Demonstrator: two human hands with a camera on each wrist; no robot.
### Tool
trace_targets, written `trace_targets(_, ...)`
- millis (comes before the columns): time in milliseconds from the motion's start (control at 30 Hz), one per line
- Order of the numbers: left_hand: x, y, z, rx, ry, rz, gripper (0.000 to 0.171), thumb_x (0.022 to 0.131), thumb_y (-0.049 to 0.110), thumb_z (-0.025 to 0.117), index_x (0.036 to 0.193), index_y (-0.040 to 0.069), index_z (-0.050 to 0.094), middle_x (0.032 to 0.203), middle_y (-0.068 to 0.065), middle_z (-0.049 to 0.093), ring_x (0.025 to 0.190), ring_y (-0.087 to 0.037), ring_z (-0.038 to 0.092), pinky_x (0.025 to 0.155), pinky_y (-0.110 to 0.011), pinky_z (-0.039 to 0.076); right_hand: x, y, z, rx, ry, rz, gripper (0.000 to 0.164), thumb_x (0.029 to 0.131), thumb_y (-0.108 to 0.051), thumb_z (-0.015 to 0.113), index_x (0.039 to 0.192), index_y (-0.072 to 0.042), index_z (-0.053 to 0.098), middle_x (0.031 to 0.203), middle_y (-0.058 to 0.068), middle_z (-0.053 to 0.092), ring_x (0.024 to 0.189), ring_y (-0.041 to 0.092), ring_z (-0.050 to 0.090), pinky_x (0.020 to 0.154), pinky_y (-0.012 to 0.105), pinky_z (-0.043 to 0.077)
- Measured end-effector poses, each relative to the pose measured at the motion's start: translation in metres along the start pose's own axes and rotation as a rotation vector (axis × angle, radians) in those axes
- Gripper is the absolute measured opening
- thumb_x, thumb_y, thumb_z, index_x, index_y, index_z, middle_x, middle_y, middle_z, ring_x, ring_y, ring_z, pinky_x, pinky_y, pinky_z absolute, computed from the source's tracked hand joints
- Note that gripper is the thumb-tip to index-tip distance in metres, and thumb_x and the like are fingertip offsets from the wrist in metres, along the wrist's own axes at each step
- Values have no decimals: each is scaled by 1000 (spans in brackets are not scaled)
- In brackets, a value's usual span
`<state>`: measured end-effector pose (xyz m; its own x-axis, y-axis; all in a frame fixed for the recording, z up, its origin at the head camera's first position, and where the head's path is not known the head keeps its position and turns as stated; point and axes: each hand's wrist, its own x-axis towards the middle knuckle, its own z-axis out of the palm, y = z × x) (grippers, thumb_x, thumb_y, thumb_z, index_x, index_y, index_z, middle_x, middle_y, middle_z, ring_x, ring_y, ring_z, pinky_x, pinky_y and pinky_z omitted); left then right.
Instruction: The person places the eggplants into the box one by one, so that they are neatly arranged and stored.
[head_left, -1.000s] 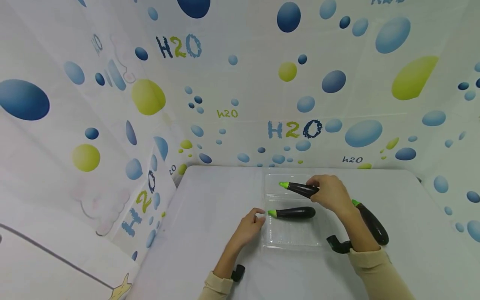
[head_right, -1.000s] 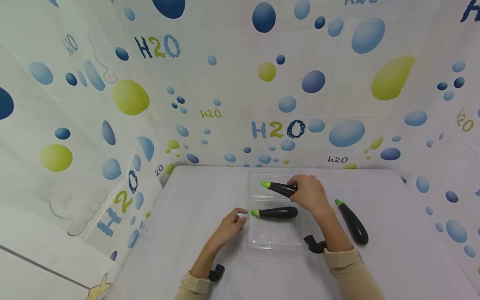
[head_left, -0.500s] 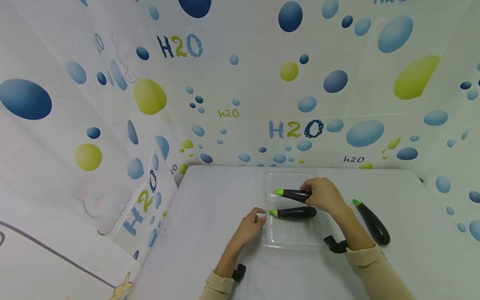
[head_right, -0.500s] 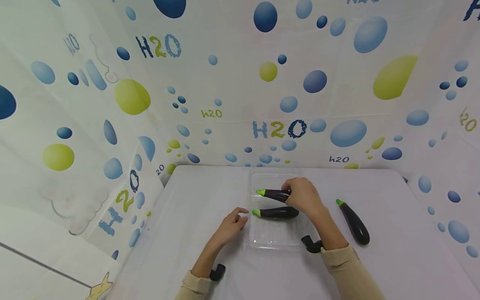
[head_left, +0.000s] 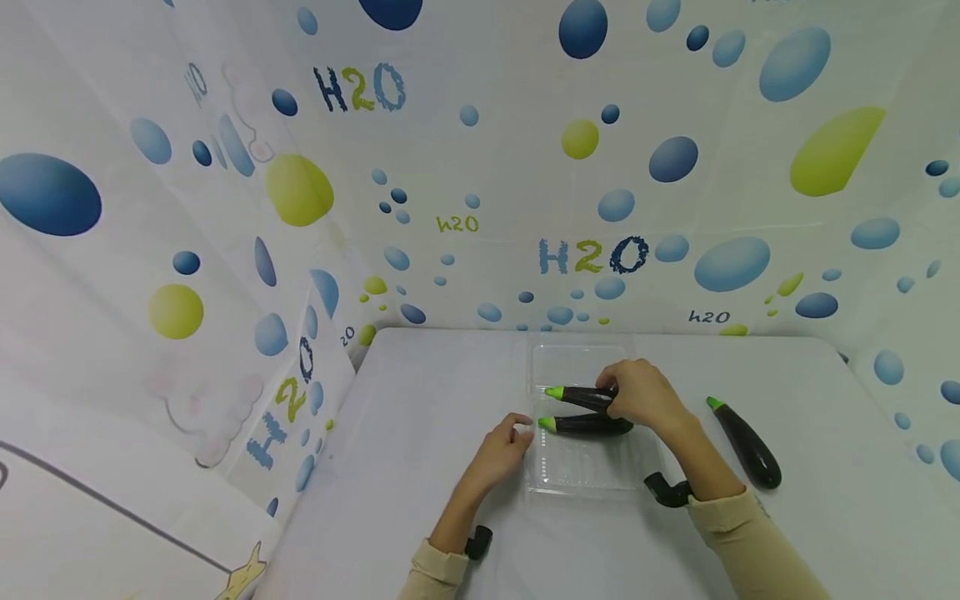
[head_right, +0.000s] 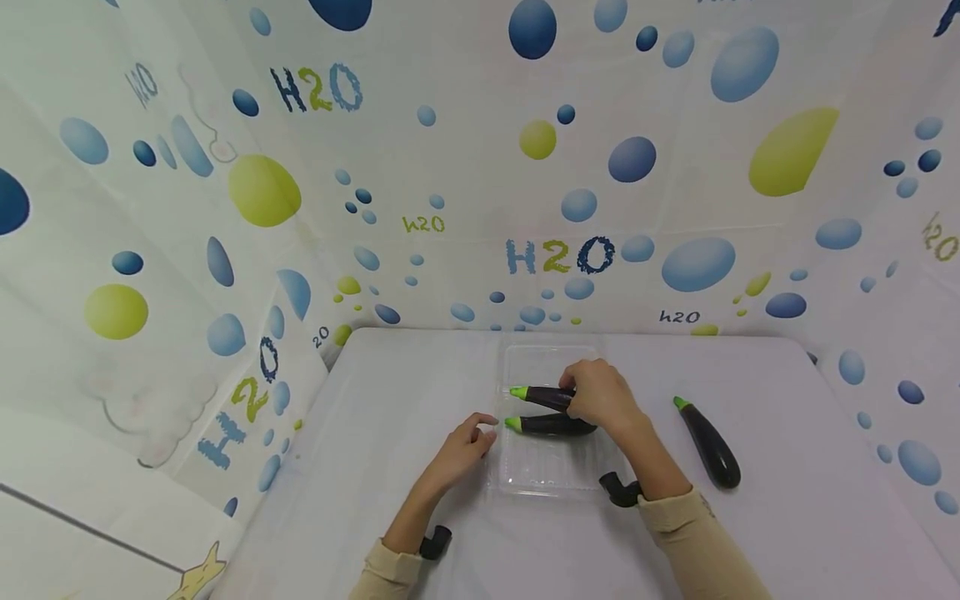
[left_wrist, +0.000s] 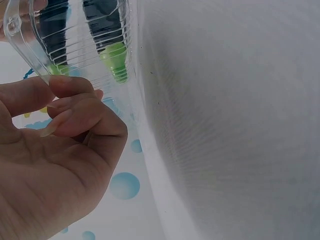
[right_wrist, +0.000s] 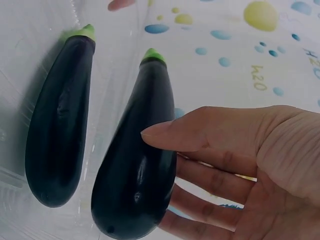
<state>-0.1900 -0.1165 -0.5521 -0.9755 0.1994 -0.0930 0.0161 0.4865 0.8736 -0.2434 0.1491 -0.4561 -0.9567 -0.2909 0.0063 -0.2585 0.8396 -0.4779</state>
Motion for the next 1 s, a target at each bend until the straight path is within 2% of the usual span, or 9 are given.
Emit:
trace_targets(267, 0, 0, -1, -4, -7, -8, 33, 108, 26, 56, 135, 6, 60, 78, 1, 56, 66, -13, 48, 57, -29, 39, -1, -4, 0, -5, -43, -3, 40, 68, 2, 84, 106, -7, 80, 101, 12, 75, 90, 28, 65, 83, 51, 53)
trace_targets(700, 0, -1, -2, 5, 3, 17, 35, 107, 24, 57, 135, 4, 60, 75, 2, 54, 64, -13, 47, 55, -29, 38, -4, -7, 12, -24, -99, -47, 38, 65, 3, 87, 101, -8, 80, 96, 8, 76, 85, 24, 66, 79, 47, 55)
trace_targets(1000, -2, -3, -2, 8, 3, 33, 34, 107, 23, 57, 134, 3, 60, 74, 3, 53, 63, -12, 46, 56, -28, 38, -8, -12, 20, 8, -135, -46, 37, 64, 4, 89, 98, -8, 80, 95, 8, 75, 84, 22, 66, 76, 43, 56)
